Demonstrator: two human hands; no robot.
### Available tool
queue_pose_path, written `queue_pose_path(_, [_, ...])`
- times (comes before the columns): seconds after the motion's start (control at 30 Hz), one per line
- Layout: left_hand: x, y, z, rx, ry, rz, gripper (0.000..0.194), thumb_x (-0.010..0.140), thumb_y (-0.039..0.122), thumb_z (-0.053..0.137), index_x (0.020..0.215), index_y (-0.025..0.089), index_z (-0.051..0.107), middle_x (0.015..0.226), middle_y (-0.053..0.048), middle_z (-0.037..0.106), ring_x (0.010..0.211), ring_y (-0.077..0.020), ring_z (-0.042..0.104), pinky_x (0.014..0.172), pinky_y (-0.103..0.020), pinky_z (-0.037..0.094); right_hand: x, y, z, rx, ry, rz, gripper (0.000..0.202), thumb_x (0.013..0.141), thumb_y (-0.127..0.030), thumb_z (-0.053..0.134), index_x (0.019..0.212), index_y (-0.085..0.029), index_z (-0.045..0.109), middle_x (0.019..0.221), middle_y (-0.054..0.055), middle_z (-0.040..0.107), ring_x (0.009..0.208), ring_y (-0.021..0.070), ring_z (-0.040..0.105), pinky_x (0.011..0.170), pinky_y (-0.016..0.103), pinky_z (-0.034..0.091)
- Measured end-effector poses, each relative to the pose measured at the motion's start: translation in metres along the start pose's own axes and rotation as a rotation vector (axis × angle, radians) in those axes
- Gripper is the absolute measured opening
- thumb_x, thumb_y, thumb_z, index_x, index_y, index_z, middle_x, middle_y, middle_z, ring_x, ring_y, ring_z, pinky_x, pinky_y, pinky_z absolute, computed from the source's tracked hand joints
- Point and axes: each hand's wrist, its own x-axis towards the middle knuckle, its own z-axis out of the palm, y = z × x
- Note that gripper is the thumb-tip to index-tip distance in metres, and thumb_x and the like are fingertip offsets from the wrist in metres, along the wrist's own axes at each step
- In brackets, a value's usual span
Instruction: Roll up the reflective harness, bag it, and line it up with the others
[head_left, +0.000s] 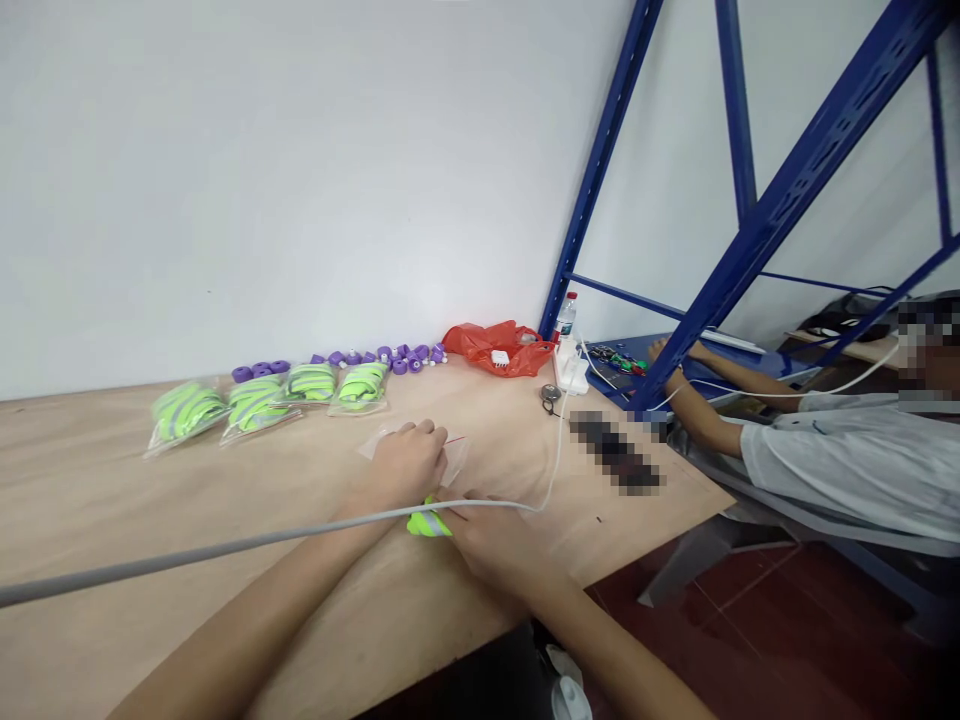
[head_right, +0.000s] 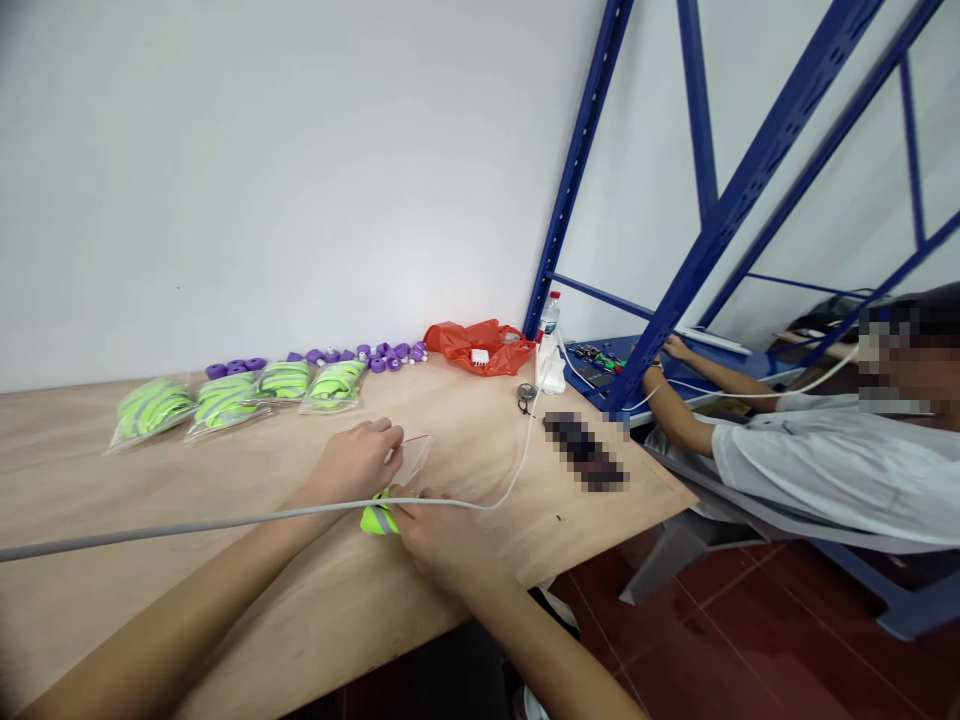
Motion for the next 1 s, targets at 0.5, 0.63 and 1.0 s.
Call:
queue_pose_path(0.5, [0.006,-0.038,0.011,-0.502,0.13,0.044,0.017,0.084,0.026,0.055,0.068,0.02,0.056,0.068,-0.002,0.065,0.063,-0.0183,0.057,0.056,-0.029,0.033,-0.019,0.001,0.002,0.113,0.053,0.028,0.057,0.092,-0.008,0.045,0.148,-0.019,0.047,0.147,0.015,0.056,0.123,0.0283,0.063,0.095,0.04,0.055])
queue_pose_path(0.63, [0.008,-0.044,0.016,-0.65,0.061,0.064,0.016,0.08,0.029,0.057,0.067,0.02,0.057,0.066,0.0,0.062,0.061,-0.0172,0.055,0.056,-0.027,0.034,-0.027,0.002,0.004,0.44,0.248,0.036,0.047,0.092,-0.017,0.053,0.138,-0.022,0.059,0.127,0.011,0.072,0.114,0.0268,0.068,0.095,0.04,0.055])
queue_pose_path(1.0, [0.003,-0.036,0.006,-0.868,-0.043,0.156,0.033,0.088,0.045,0.057,0.07,0.018,0.058,0.066,0.001,0.059,0.061,-0.0151,0.053,0.056,-0.025,0.037,-0.009,0.013,0.001,1.224,0.632,0.711,0.042,0.079,-0.047,0.073,0.108,-0.017,0.071,0.108,0.011,0.076,0.093,0.0271,0.071,0.075,0.036,0.06])
